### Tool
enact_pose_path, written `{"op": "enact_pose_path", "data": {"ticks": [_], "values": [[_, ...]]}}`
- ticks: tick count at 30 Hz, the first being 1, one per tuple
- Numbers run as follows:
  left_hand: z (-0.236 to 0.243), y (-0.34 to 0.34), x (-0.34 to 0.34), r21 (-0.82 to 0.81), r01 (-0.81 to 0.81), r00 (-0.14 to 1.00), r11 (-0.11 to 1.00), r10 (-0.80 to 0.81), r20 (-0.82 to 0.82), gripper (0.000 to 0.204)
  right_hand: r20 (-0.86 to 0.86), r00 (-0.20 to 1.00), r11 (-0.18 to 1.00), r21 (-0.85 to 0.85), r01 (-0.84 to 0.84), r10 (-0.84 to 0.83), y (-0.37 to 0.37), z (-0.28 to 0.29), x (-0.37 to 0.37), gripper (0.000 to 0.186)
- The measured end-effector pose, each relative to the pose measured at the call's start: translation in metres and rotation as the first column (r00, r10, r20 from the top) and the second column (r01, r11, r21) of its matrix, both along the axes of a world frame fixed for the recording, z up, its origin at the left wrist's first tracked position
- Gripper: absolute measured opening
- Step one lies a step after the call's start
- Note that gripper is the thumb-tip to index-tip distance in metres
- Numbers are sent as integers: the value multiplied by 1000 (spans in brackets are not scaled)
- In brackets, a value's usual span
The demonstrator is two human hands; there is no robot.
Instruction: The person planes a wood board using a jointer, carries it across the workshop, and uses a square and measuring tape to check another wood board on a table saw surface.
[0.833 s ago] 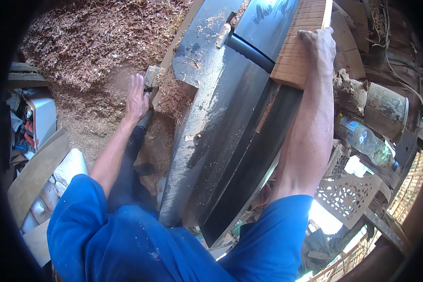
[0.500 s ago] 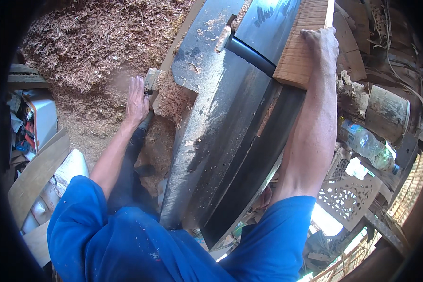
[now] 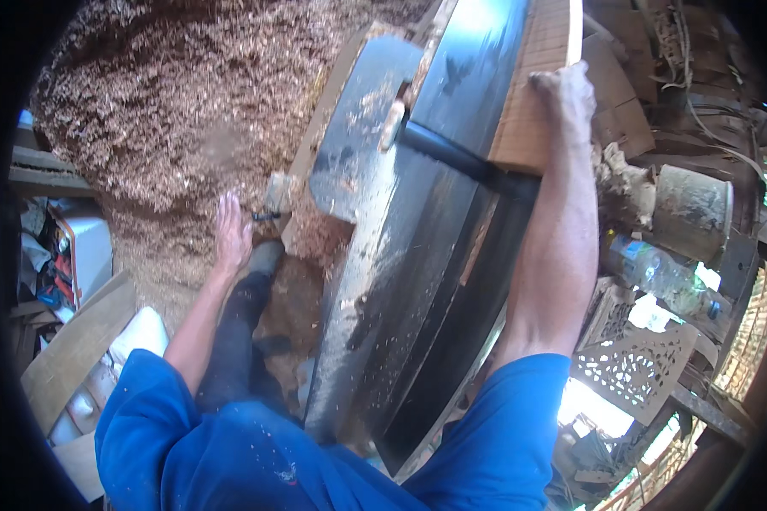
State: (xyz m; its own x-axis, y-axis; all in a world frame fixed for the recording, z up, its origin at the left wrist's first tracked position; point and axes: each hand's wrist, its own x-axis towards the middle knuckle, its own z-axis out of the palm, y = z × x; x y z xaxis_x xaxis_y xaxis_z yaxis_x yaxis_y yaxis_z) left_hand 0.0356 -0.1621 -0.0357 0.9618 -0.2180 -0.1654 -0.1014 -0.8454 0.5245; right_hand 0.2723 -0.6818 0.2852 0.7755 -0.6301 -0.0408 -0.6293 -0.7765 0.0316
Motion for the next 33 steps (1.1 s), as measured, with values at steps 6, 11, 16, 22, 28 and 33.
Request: {"op": "enact_pose_path", "data": {"ticks": [6,11,16,22,28,33], "values": [[21,40,23,-41,-135,990,990,136,37,76,46,998,997,69,30,-33,-14,11,4,74],[144,28,72,-271,-178,950,946,237,202,66,136,991,984,178,-29,5,11,65,-50,57],[313,-97,77,-823,60,996,565,20,86,58,551,790,546,763,-347,-268,60,102,-196,49],[447,-206,-14,-952,130,644,277,-754,-132,67,764,470,567,643,-515,-441,203,110,-417,71],[454,-178,-127,-633,749,322,194,-942,93,48,655,745,963,-261,68,125,301,240,-586,72],[406,-195,-205,-88,929,-305,-358,-881,360,36,-425,905,1000,20,16,-6,319,197,-675,86]]}}
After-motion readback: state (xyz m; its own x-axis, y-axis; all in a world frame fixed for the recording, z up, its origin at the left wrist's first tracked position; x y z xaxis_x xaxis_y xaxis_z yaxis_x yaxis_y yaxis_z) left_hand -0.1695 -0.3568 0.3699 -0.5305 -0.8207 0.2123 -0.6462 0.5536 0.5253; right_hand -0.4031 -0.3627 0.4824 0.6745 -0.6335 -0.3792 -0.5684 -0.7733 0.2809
